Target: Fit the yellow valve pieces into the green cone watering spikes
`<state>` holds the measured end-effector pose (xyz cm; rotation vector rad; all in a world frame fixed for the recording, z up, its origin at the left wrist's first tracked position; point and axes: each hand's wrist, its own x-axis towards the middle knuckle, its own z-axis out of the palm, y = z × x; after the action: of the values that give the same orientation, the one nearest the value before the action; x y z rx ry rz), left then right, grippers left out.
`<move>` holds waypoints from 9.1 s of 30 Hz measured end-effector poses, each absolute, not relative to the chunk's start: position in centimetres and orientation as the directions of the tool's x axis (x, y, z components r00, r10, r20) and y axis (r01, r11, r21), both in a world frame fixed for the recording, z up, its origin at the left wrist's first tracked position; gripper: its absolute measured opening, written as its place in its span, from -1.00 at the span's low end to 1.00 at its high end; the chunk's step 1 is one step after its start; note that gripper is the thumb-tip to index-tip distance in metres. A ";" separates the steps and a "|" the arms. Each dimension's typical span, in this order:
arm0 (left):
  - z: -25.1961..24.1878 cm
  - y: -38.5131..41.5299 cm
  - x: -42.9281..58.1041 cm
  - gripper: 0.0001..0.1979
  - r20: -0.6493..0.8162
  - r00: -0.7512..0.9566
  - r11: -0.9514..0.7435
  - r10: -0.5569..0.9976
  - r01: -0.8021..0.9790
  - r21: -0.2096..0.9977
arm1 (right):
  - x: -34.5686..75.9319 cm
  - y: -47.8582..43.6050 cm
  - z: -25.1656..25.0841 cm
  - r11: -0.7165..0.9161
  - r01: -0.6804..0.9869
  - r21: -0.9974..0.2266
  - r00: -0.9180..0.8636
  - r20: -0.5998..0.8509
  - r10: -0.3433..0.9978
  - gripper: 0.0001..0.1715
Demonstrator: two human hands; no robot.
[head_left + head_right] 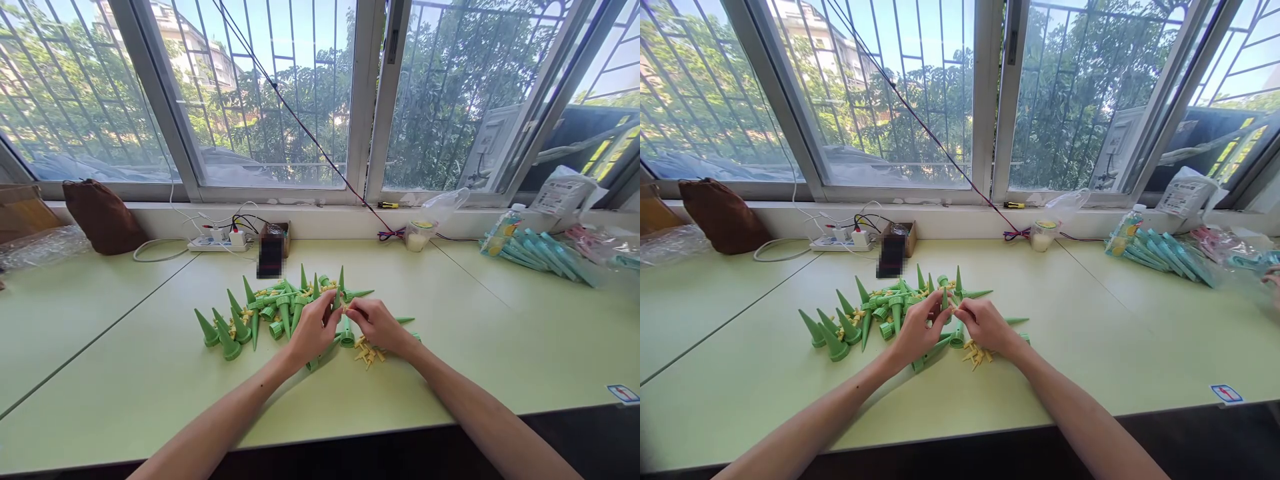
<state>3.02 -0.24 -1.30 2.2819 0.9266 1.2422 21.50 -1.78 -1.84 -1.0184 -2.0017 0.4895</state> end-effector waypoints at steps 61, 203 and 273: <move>-1.1 -0.2 3.1 -0.70 0.505 0.435 -0.663 0.745 0.399 0.633 | 21.5 -1.4 -2.1 0.495 0.585 -0.642 -0.097 0.551 0.829 -0.59; 0.3 -1.5 3.3 -0.73 0.611 0.256 -0.661 0.749 0.223 0.716 | 27.5 0.3 0.0 0.432 0.622 -0.653 -0.248 0.359 0.900 -0.81; -0.3 -0.8 2.4 -0.66 0.289 0.734 -0.757 0.615 0.446 0.478 | 27.8 -0.3 0.2 0.440 0.631 -0.639 -0.528 0.061 0.847 -0.84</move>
<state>2.40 -0.78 -0.26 2.5580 0.8177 0.6170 27.81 -0.28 0.24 -1.2560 -2.3236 0.7968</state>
